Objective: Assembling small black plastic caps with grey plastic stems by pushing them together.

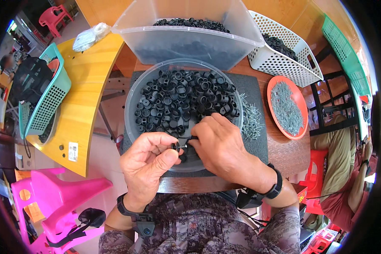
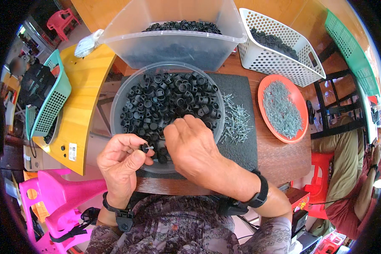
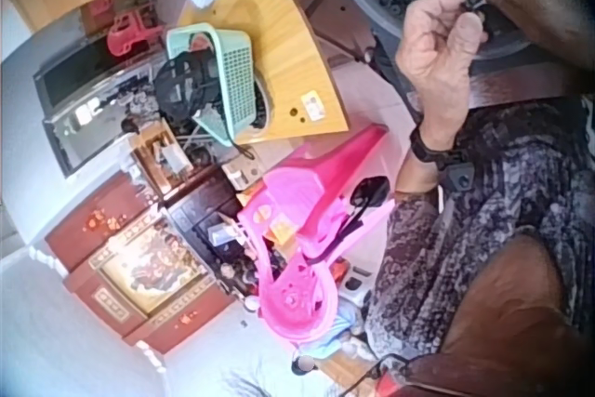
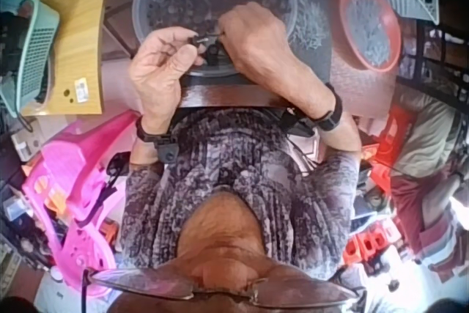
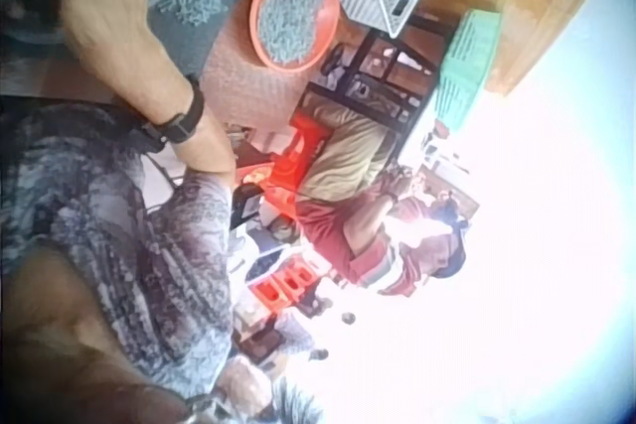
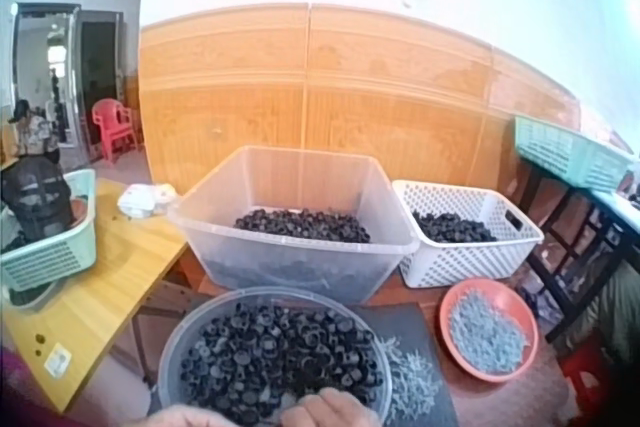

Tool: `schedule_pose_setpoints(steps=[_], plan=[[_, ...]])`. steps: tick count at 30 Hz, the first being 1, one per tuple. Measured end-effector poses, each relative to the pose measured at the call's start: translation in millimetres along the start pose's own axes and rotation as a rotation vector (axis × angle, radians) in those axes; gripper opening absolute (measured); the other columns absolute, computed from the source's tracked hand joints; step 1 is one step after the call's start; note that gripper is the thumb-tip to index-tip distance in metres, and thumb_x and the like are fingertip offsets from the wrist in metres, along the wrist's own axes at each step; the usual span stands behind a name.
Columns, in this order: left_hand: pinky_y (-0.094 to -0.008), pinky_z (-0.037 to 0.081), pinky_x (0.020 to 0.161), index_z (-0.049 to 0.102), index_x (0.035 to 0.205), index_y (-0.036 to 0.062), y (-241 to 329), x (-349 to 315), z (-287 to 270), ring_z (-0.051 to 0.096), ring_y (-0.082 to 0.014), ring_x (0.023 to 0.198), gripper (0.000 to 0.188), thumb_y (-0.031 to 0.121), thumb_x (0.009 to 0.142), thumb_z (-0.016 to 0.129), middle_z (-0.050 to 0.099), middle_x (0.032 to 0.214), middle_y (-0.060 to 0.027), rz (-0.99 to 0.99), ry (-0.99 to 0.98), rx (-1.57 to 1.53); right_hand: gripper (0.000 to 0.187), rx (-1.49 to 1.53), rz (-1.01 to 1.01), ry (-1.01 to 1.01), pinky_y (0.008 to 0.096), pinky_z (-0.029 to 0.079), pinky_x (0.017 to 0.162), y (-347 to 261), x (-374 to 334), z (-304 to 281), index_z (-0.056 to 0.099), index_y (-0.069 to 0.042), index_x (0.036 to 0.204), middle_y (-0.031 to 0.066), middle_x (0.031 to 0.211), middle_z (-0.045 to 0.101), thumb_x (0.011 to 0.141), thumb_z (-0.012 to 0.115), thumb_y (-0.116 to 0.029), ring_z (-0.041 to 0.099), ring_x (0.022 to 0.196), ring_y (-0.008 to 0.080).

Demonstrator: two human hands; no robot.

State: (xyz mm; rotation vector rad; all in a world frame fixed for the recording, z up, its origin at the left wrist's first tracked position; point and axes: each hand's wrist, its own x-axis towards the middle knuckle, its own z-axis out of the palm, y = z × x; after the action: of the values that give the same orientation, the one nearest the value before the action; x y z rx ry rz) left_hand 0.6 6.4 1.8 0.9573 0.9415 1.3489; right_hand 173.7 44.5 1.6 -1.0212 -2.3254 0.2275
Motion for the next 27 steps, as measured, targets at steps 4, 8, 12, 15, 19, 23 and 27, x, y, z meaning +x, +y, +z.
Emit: schedule_pose_setpoints(steps=[4, 8, 12, 15, 19, 23, 27], plan=[[-0.0275, 0.054, 0.074, 0.055, 0.102, -0.0047, -1.5, -0.5, -3.5, 0.061, -0.0138, 0.083, 0.022, 0.005, 0.084, 0.065, 0.06, 0.093, -0.0093, 0.027, -0.128, -0.048, 0.022, 0.316, 0.22, 0.211, 0.0391, 0.045, 0.058, -18.0, -3.2, -1.4, 0.053, 0.0, 0.085, 0.0136, 0.077, 0.056, 0.069, 0.067, 0.004, 0.056, 0.068, 0.0326], [-0.0289, 0.054, 0.076, 0.054, 0.103, -0.0048, -3.5, -1.7, 3.1, 0.061, -0.0144, 0.085, 0.023, 0.006, 0.085, 0.064, 0.061, 0.093, -0.0105, 0.044, -0.12, -0.084, 0.024, 0.405, 0.294, 0.337, 0.0377, 0.046, 0.061, -32.4, -7.0, 5.6, 0.056, 0.001, 0.091, 0.014, 0.08, 0.058, 0.069, 0.063, 0.009, 0.057, 0.072, 0.0323], [-0.0293, 0.054, 0.076, 0.054, 0.103, -0.0047, -3.6, -2.5, 2.0, 0.061, -0.015, 0.085, 0.024, 0.007, 0.085, 0.065, 0.061, 0.093, -0.0108, 0.067, -0.113, -0.066, 0.025, 0.48, 0.292, 0.39, 0.0363, 0.046, 0.061, -35.9, -12.5, 8.3, 0.057, 0.002, 0.092, 0.0142, 0.081, 0.058, 0.069, 0.063, 0.011, 0.057, 0.072, 0.0313], [-0.0299, 0.054, 0.076, 0.054, 0.103, -0.0048, -3.9, -3.4, 2.2, 0.061, -0.0158, 0.084, 0.025, 0.008, 0.085, 0.065, 0.061, 0.092, -0.0114, 0.078, -0.095, -0.084, 0.026, 0.578, 0.34, 0.365, 0.0317, 0.047, 0.062, -37.4, -16.1, 7.8, 0.058, 0.001, 0.094, 0.0128, 0.083, 0.059, 0.071, 0.064, 0.01, 0.059, 0.073, 0.0256], [-0.0298, 0.053, 0.076, 0.054, 0.102, -0.0051, -3.1, -5.1, 3.3, 0.062, -0.0164, 0.081, 0.027, 0.01, 0.084, 0.066, 0.062, 0.091, -0.0124, 0.068, -0.088, -0.098, 0.025, 0.758, 0.403, 0.343, 0.0258, 0.048, 0.061, -35.3, -19.3, 6.0, 0.06, 0.0, 0.096, 0.0102, 0.089, 0.06, 0.074, 0.065, 0.008, 0.06, 0.074, 0.0168], [-0.0293, 0.053, 0.074, 0.054, 0.102, -0.0052, -4.5, -4.7, 2.1, 0.063, -0.0172, 0.079, 0.027, 0.011, 0.084, 0.067, 0.063, 0.091, -0.0132, 0.051, -0.093, -0.152, 0.023, 0.858, 0.388, 0.349, 0.0252, 0.049, 0.061, -35.2, -20.9, 9.6, 0.06, 0.001, 0.096, 0.01, 0.091, 0.06, 0.075, 0.065, 0.008, 0.06, 0.076, 0.0157], [-0.0294, 0.054, 0.073, 0.054, 0.102, -0.0053, -5.4, -5.0, 0.0, 0.063, -0.018, 0.078, 0.026, 0.01, 0.084, 0.066, 0.063, 0.09, -0.0137, 0.025, -0.116, -0.183, 0.023, 0.896, 0.402, 0.341, 0.0253, 0.049, 0.063, -37.4, -22.5, 6.7, 0.061, 0.001, 0.097, 0.0098, 0.09, 0.06, 0.075, 0.065, 0.008, 0.061, 0.078, 0.0164]])
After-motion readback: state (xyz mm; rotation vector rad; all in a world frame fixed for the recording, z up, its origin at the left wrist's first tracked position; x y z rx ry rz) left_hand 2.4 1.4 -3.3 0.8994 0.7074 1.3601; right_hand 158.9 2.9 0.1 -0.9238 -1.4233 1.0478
